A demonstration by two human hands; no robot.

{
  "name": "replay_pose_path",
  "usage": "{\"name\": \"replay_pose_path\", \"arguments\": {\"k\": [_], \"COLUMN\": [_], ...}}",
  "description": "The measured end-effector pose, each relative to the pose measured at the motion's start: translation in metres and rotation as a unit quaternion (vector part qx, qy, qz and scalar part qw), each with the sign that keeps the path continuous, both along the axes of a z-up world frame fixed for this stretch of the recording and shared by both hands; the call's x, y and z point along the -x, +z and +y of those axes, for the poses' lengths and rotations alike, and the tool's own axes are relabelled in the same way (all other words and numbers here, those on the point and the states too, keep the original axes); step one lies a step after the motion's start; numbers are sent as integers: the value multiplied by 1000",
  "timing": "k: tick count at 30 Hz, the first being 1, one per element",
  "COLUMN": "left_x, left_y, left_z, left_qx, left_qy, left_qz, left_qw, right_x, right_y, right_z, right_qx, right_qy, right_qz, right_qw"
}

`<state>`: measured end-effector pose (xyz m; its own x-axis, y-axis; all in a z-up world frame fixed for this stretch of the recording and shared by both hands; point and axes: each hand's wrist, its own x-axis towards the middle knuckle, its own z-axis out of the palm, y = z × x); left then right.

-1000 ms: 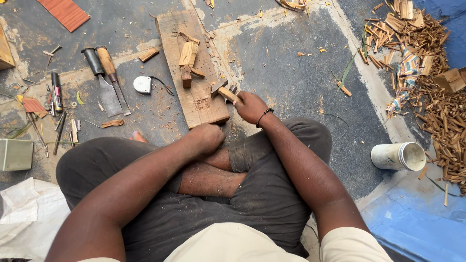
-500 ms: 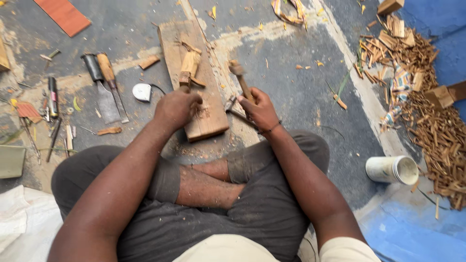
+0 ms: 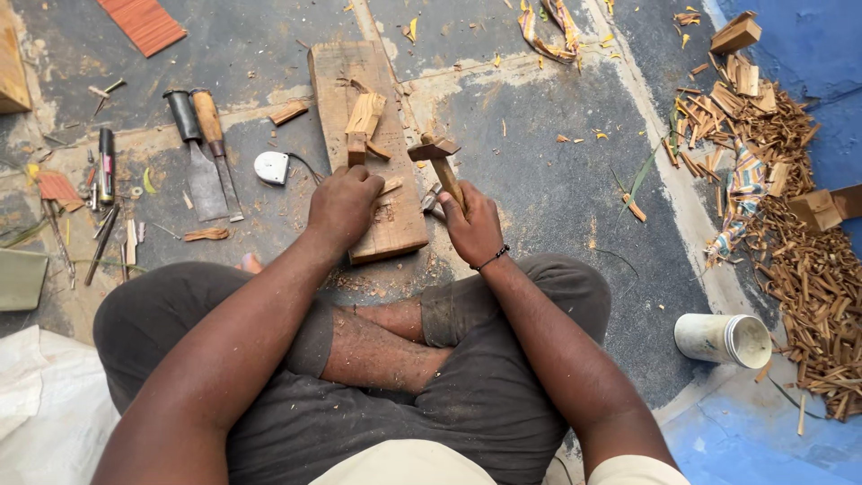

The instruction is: The person sits cross-legged on the ground and uses a hammer and chisel to carve a small wooden block. They repeatedly strike the chisel to remove wood shavings, occasionally pausing to inspect the piece or adjust its position on a wooden base.

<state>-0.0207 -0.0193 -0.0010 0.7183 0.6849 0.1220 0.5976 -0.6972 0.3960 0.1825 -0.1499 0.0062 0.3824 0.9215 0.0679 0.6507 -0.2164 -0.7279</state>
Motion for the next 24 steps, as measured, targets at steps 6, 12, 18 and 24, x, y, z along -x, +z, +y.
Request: {"name": "replay_pose_path", "arguments": {"k": [6, 12, 18, 24], "left_x": [-7, -6, -8, -9], "left_y": [-2, -5, -7, -8], "left_z": [-2, -1, -1, 0], "left_qx": [42, 77, 67, 52], "left_qy": [51, 71, 78, 72], "left_qz": [14, -15, -12, -13], "left_qw": [998, 994, 995, 996], "right_x": [9, 15, 16, 20], "right_y": [5, 7, -12, -5], "right_z": [-4, -5, 6, 0], "right_qx": [-45, -101, 26, -60], "right_qy": [38, 61, 55, 45], "right_qz": [-108, -141, -207, -153], "right_qw": [992, 983, 977, 985]}}
